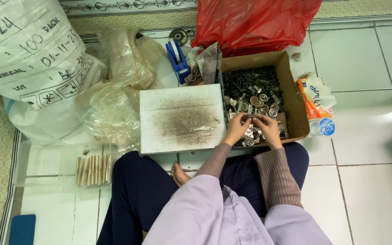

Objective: The person sits on the floor and sorts small metal hardware pieces from a cardboard box, placing them onto a white tray. They then pick up a clear plastic bag, place the sorted metal pieces inside, and seal the bag before setting it aside.

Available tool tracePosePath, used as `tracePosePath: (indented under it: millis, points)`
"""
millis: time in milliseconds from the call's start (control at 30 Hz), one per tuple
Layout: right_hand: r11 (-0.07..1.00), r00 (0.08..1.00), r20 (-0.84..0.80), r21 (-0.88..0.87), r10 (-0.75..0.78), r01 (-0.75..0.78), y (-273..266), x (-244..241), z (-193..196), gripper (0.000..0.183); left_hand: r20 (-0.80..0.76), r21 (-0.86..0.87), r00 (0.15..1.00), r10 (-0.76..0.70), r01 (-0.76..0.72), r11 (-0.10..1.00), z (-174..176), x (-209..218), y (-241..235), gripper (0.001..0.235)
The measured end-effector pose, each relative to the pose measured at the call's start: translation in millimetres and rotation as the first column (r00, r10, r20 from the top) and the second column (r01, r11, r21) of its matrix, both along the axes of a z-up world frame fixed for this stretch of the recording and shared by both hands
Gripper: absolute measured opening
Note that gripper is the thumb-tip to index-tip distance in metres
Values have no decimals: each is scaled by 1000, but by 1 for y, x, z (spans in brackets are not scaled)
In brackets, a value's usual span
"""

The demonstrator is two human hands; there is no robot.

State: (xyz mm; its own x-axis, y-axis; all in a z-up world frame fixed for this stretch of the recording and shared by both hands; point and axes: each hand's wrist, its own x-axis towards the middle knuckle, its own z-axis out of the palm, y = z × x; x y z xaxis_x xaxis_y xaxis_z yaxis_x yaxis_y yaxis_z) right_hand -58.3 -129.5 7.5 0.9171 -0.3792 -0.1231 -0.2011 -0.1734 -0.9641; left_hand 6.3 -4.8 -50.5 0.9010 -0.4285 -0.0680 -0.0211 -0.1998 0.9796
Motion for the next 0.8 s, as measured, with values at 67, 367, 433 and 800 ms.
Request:
tracePosePath:
  millis: [67, 367, 433, 800]
  points:
    - [994, 1000, 26, 106, 2, -5, 2, -7, 24, 29, -48, -100, 999, 12, -17, 995, 8, -1, 14, 26]
    - [995, 999, 26, -100, 32, -29, -2, -9, 32, 23, 26, -67, 999, -33, 34, 997, 53, -1, 43, 27]
    - [995, 999, 17, -94, 31, -29, 9, -11, 45, 23, 19, -29, 1000, -8, 9, 1000, 65, -3, 50, 22]
    - [685, 904, 238, -724, 355, -79, 120, 13, 14, 24, 324, 334, 945, 42, -156, 930, 89, -2, 186, 16]
